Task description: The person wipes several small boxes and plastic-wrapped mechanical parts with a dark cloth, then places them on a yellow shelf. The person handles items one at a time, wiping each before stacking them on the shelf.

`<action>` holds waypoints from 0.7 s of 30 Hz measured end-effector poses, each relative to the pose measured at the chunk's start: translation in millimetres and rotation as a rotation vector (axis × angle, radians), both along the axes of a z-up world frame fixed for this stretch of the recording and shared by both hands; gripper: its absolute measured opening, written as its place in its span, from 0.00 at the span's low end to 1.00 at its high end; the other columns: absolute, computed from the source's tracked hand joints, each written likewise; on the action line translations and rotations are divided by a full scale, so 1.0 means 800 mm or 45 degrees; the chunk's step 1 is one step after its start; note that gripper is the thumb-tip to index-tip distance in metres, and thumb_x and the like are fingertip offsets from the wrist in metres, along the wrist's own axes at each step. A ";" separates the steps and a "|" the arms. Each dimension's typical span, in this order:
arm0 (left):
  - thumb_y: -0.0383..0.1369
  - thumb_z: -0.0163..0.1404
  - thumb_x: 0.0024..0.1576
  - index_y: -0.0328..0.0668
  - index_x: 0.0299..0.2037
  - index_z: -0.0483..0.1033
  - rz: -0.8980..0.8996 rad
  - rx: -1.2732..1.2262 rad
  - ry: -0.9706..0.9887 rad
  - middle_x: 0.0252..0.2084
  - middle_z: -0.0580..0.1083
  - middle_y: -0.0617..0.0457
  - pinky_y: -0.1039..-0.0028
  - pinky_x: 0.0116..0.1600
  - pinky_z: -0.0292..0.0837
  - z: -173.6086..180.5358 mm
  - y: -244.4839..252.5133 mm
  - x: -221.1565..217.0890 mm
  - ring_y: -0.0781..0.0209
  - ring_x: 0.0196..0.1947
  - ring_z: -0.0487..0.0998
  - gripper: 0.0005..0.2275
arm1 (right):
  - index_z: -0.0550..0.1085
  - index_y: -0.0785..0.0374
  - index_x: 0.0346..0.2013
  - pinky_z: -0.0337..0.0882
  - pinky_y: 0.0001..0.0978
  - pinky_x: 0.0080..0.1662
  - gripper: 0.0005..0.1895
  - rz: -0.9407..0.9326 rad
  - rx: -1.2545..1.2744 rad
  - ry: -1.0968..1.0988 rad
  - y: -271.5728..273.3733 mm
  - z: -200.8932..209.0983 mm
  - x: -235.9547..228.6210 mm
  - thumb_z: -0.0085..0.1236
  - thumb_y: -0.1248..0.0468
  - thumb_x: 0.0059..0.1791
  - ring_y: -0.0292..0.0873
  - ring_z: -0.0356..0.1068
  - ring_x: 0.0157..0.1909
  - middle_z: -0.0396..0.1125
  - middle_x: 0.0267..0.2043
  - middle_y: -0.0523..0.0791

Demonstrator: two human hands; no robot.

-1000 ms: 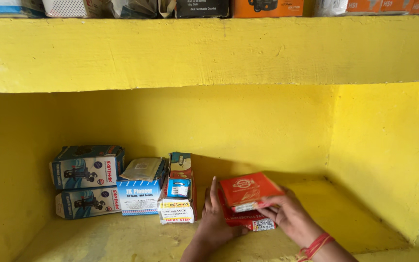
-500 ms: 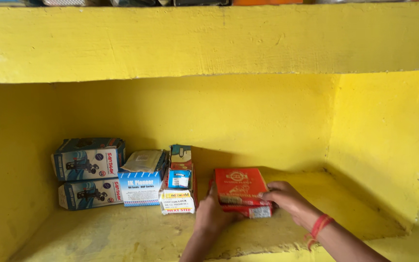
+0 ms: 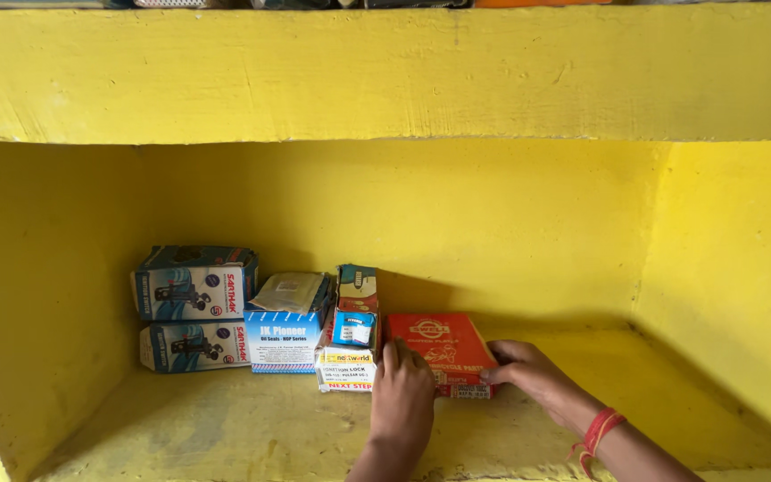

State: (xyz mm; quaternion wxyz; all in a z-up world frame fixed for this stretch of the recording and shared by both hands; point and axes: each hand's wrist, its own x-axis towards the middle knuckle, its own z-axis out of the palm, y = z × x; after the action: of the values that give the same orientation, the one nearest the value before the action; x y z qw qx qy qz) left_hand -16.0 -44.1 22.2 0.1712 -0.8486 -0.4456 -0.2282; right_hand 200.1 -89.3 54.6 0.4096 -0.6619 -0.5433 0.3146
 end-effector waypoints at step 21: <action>0.53 0.60 0.51 0.42 0.34 0.80 -0.218 0.168 0.508 0.31 0.77 0.54 0.35 0.72 0.30 0.043 0.051 -0.041 0.49 0.59 0.67 0.20 | 0.37 0.50 0.77 0.19 0.55 0.75 0.63 0.011 -0.171 -0.622 0.009 -0.029 0.026 0.66 0.39 0.41 0.42 0.33 0.83 0.31 0.82 0.42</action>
State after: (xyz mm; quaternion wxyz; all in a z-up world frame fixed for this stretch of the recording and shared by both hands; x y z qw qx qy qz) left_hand -49.0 -3.5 56.2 0.2912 -0.8986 -0.3132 -0.0984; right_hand 220.7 -81.8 31.1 0.2199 -0.7417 -0.6068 0.1824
